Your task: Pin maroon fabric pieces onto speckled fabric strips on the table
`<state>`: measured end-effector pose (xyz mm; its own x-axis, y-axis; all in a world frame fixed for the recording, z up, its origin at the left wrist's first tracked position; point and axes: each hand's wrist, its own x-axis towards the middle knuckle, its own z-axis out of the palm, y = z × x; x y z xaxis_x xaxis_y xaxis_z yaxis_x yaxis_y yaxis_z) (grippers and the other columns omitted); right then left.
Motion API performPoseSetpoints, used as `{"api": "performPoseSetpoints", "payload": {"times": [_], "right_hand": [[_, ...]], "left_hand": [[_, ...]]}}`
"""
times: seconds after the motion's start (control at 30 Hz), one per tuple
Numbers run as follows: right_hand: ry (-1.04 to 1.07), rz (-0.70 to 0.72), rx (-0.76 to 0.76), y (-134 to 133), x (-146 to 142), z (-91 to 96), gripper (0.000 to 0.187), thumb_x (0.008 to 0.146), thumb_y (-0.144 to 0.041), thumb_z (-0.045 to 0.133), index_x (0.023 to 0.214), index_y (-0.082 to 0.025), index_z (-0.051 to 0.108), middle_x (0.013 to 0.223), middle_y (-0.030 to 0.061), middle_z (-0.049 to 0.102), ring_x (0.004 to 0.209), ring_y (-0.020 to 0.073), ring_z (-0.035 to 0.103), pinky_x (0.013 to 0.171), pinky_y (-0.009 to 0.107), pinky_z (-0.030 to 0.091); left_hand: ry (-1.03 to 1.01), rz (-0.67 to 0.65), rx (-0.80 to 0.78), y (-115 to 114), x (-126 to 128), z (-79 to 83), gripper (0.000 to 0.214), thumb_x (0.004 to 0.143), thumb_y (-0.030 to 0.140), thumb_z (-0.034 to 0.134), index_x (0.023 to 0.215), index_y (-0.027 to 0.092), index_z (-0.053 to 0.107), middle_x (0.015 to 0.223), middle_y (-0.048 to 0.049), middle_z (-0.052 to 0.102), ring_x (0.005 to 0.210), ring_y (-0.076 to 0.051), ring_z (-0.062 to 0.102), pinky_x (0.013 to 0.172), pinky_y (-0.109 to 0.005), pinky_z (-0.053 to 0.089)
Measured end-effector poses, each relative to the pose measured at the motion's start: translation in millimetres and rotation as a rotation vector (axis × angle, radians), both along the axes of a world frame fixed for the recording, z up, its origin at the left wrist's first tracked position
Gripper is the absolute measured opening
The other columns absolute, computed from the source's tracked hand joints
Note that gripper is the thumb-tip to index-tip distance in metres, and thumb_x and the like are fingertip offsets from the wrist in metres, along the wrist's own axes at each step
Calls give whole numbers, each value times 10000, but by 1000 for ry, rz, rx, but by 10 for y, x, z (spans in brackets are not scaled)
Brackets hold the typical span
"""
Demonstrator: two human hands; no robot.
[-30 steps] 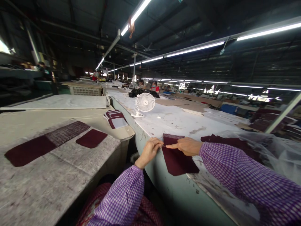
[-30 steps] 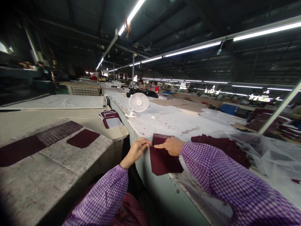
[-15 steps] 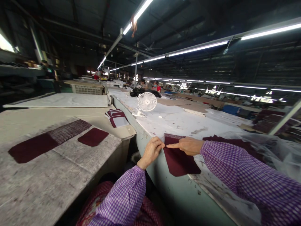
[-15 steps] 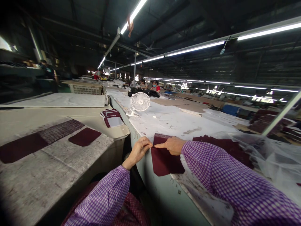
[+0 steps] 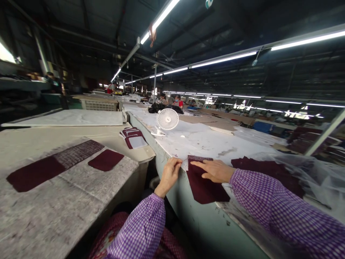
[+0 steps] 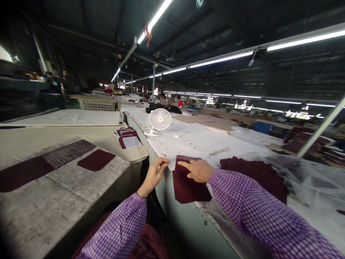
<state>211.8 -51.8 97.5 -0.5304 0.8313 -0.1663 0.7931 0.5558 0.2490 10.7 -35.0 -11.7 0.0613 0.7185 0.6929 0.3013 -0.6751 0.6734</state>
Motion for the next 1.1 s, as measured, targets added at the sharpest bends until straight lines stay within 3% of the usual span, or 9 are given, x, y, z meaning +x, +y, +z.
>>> {"api": "performPoseSetpoints", "payload": {"times": [0.13,0.33,0.47,0.6,0.67,0.77,0.9,1.0,1.1], "right_hand": [[179,-91,-143,63,72,-30,406,783,-283,560,1179,-207,513,923,56,602,877,214,550,780,321,409],[393,57,-156,164,129,-91,129,693,-169,612,807,-184,552,841,19,547,827,172,511,779,308,402],[749,27,-423,161,430,198,157,758,-257,555,876,-166,507,764,2,563,713,145,545,702,300,442],[1044,-195,-265,68,1074,582,355,724,-328,622,1022,-176,502,1047,73,608,978,198,573,877,341,427],[1113,-354,-195,30,1449,676,386,744,-347,594,1086,-200,489,1105,82,604,986,214,588,840,347,465],[995,-627,-47,31,1950,668,434,745,-318,561,1152,-194,480,1016,92,644,883,232,630,747,352,512],[508,-866,161,124,2296,559,449,680,-232,606,1114,-124,572,953,142,666,897,292,630,835,419,482],[414,-815,242,176,2203,542,429,686,-233,598,1104,-134,608,1022,141,658,979,316,598,913,461,421],[492,-588,91,145,1793,573,360,767,-322,543,1097,-209,630,996,55,677,937,228,617,884,340,446]], "left_hand": [[107,-88,33,-41,112,162,228,907,223,381,967,168,593,937,-72,626,914,-182,579,842,-317,452],[234,-141,-117,-28,323,242,345,932,350,332,1115,174,566,1042,-83,661,975,-197,608,905,-342,454],[277,-132,-111,-12,330,233,403,944,390,278,1110,180,579,1077,-85,651,1031,-210,585,932,-360,436],[438,-198,-34,-111,268,296,399,853,498,471,1059,184,606,1032,-82,640,958,-218,586,868,-356,465],[507,-205,36,-186,248,333,448,769,541,576,1038,185,616,1010,-80,631,948,-227,573,859,-369,464],[561,-187,120,-273,248,366,432,741,524,621,1008,185,629,990,-74,626,953,-227,551,873,-376,446],[669,-192,161,-297,293,381,220,836,366,559,931,189,649,935,-50,627,899,-195,553,826,-328,446],[720,-165,199,-274,350,383,170,862,227,480,845,185,644,878,-49,621,862,-189,551,789,-311,437],[621,-93,99,-234,401,371,164,819,148,458,783,175,616,814,-47,620,809,-188,559,734,-299,430]]}}
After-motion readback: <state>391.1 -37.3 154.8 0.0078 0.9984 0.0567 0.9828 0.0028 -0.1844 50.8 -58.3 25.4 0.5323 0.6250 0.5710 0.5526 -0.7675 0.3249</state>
